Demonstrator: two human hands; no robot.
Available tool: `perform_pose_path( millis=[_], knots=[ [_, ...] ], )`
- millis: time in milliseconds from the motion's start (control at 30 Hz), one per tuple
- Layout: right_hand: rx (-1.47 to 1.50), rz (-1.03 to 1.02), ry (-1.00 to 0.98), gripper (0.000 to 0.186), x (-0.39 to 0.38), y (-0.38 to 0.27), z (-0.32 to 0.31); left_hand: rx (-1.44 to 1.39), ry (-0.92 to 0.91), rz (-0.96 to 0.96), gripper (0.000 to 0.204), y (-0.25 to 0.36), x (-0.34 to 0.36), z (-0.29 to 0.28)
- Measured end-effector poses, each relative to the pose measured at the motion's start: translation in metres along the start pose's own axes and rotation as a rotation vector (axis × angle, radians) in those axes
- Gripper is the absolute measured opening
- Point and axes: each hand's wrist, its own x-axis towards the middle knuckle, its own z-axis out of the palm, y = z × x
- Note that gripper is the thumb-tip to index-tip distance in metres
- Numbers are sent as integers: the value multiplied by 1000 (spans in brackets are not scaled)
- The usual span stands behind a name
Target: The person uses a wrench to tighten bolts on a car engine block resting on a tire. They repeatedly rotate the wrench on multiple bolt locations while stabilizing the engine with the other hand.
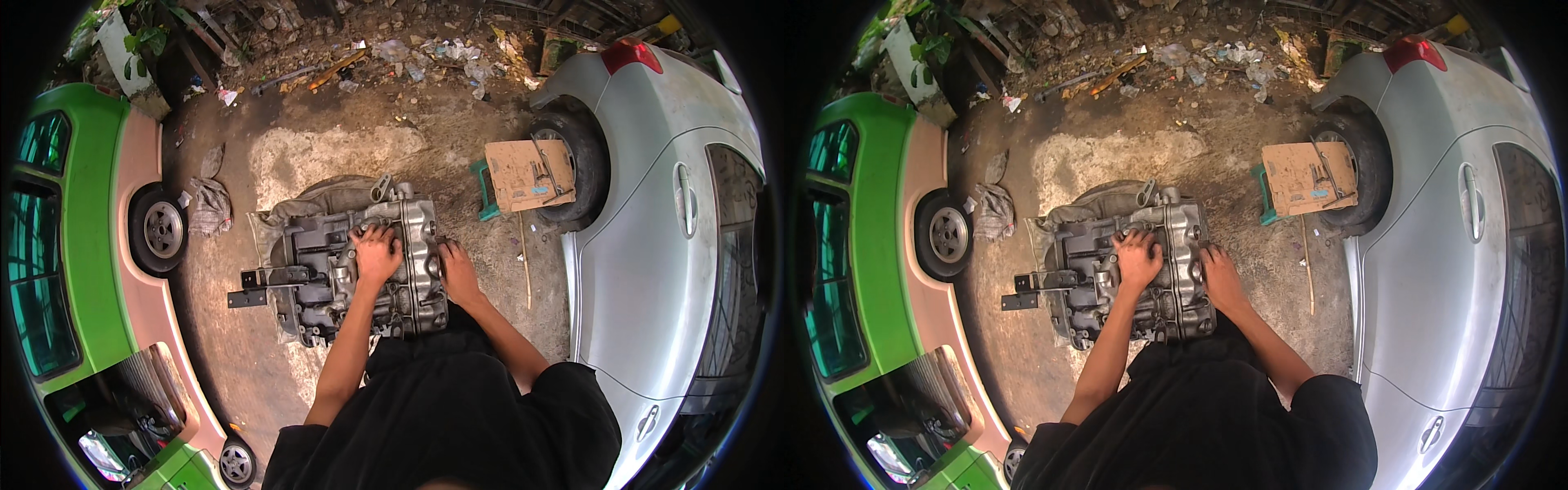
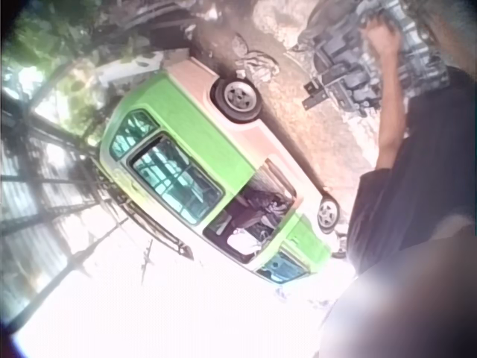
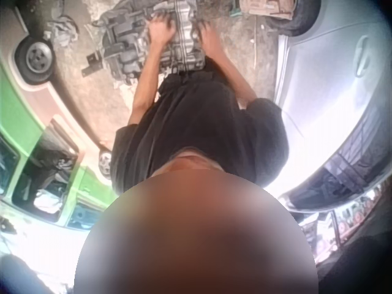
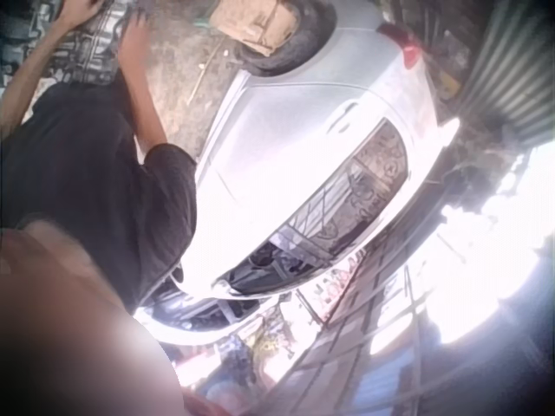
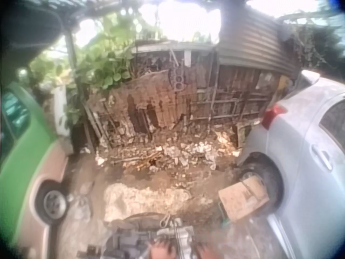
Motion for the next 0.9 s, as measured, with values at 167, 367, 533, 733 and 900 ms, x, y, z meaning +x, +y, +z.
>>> perform_pose_path(
  millis=[167, 367, 533, 733, 900],
  knots=[
    [133, -35, 99, 36, -10, 13, 10, -7, -7, 4, 19, -1, -1, -1],
    [314, -37, 263, 32, -3, 22, 9, 7, -6, 9, 18, -1, 0, 0],
    [579, 132, 417, 32, 6, 28, 15, 3, 15, 16, 18, 0, 1, -1],
    [754, 266, 452, 22, 62, 67, 23, -4, -26, 11, 22, 0, 1, -3],
    [854, 411, 233, 47, 86, 92, 16, -7, -70, -15, 24, 0, 2, -3]
  ],
)
